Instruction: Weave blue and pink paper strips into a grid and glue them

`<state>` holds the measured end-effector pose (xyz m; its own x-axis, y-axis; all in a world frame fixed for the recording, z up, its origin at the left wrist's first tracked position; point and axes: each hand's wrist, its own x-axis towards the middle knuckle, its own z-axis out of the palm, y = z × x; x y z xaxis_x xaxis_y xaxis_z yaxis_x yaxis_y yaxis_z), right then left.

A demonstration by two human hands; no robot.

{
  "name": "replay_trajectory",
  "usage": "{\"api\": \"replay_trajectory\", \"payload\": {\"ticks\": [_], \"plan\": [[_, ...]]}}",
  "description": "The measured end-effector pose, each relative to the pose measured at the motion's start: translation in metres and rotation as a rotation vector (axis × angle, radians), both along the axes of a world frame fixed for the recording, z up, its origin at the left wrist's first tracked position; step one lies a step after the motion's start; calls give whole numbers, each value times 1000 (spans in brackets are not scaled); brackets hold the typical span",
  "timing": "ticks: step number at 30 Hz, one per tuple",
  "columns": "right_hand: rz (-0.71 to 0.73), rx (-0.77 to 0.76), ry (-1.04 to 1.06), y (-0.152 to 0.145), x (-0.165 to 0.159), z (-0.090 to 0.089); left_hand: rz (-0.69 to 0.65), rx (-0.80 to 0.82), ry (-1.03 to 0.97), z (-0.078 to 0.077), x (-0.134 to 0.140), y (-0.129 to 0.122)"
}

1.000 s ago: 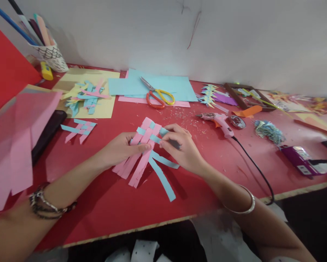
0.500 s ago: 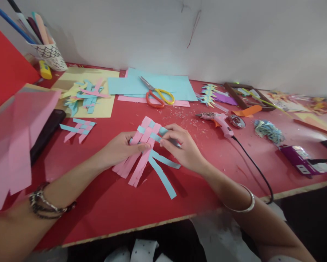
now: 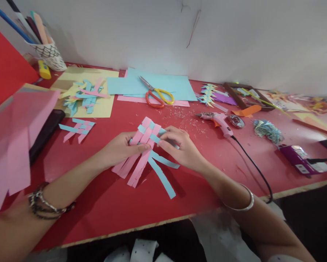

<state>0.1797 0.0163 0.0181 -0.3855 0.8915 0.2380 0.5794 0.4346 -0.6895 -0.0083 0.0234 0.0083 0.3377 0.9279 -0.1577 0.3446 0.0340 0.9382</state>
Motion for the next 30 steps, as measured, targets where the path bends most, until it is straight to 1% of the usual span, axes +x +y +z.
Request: {"api": "replay_trajectory", "payload": {"ticks": [5, 11, 17, 23, 26, 30], "plan": [[-1, -28, 17, 0, -1, 0, -5, -5, -1, 0, 0, -1], [-40, -56, 105, -1, -2, 3, -14, 9, 10, 1, 0, -1], [-40, -58, 194, -2, -3, 5, -12, 16, -16, 0, 1, 1], [-21, -40, 131, 0, -2, 1, -28, -7, 37, 0, 0, 1], [-10, -36, 107, 0, -2, 0, -30, 36, 59, 1, 0, 0], [6, -30, 104, -1, -2, -1, 18, 98, 67, 3, 0, 0]]}}
